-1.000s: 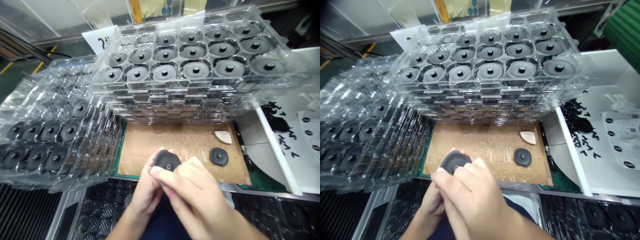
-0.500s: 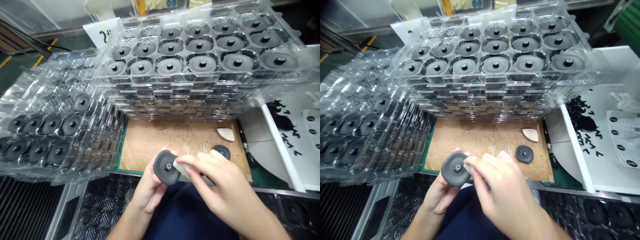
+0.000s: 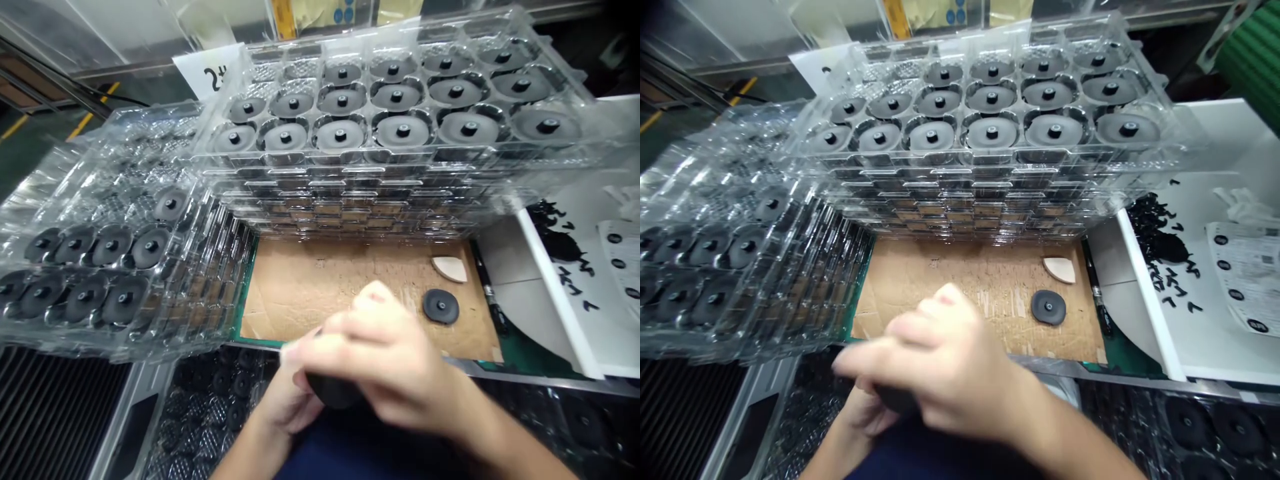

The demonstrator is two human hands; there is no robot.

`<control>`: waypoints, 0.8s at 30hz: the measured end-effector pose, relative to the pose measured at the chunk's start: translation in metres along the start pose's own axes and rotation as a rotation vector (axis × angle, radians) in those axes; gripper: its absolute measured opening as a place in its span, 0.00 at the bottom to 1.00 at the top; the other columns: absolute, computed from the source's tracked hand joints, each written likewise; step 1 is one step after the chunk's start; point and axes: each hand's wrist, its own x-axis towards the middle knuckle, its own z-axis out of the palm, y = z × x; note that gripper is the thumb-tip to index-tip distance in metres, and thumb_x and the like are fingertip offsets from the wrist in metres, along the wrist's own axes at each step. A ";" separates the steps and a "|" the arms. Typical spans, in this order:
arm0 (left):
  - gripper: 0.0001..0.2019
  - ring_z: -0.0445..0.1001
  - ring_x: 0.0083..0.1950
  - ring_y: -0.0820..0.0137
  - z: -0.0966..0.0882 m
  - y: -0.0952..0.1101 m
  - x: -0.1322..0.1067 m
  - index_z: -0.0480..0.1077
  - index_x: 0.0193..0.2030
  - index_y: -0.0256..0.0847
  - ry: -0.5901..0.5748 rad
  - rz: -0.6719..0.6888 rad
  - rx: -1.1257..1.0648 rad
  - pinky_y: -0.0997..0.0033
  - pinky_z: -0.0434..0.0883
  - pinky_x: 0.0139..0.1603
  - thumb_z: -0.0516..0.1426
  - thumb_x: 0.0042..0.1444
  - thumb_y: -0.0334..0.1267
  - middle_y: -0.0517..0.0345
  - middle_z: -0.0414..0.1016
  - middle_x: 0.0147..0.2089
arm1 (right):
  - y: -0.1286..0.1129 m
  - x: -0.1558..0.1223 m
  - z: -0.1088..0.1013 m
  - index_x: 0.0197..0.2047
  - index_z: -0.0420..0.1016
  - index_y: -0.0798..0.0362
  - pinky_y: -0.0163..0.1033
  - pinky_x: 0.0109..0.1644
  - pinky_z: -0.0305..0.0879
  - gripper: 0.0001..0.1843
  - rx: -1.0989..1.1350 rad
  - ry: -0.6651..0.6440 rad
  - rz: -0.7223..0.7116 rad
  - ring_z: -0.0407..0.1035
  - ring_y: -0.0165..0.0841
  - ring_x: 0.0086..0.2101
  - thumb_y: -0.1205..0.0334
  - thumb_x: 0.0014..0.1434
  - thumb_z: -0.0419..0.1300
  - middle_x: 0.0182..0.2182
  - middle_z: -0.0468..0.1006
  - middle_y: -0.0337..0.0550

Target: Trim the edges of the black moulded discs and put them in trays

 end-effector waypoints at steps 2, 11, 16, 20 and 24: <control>0.24 0.78 0.43 0.64 0.003 0.001 0.000 0.75 0.46 0.45 -0.105 -0.015 -0.168 0.70 0.75 0.43 0.69 0.39 0.44 0.59 0.80 0.43 | 0.023 -0.003 -0.001 0.48 0.74 0.50 0.38 0.40 0.58 0.15 0.000 0.148 0.220 0.69 0.29 0.34 0.68 0.64 0.49 0.37 0.79 0.39; 0.19 0.78 0.47 0.63 0.001 0.005 0.001 0.76 0.46 0.44 -0.260 -0.046 -0.455 0.70 0.76 0.46 0.64 0.47 0.47 0.60 0.80 0.46 | 0.113 -0.068 0.054 0.44 0.78 0.51 0.45 0.45 0.67 0.15 -0.010 0.123 0.688 0.70 0.40 0.44 0.62 0.57 0.54 0.44 0.74 0.49; 0.24 0.79 0.45 0.64 -0.001 0.005 0.003 0.75 0.48 0.42 -0.329 -0.048 -0.495 0.72 0.77 0.44 0.60 0.47 0.54 0.58 0.80 0.46 | 0.091 -0.068 0.045 0.45 0.77 0.53 0.44 0.44 0.68 0.16 0.059 0.202 0.719 0.70 0.40 0.44 0.59 0.60 0.51 0.44 0.74 0.50; 0.25 0.79 0.43 0.65 -0.003 0.008 0.002 0.74 0.48 0.43 -0.329 -0.028 -0.452 0.74 0.77 0.40 0.58 0.49 0.56 0.57 0.80 0.45 | 0.076 -0.064 0.027 0.39 0.78 0.49 0.41 0.45 0.69 0.12 0.156 0.204 0.725 0.73 0.36 0.40 0.59 0.59 0.54 0.38 0.79 0.43; 0.27 0.80 0.39 0.65 -0.008 0.005 0.002 0.65 0.57 0.51 -0.273 0.136 -0.196 0.69 0.76 0.37 0.54 0.52 0.58 0.55 0.76 0.49 | 0.077 -0.073 0.023 0.39 0.78 0.51 0.39 0.40 0.70 0.12 0.199 0.257 0.782 0.75 0.35 0.35 0.58 0.58 0.54 0.32 0.81 0.43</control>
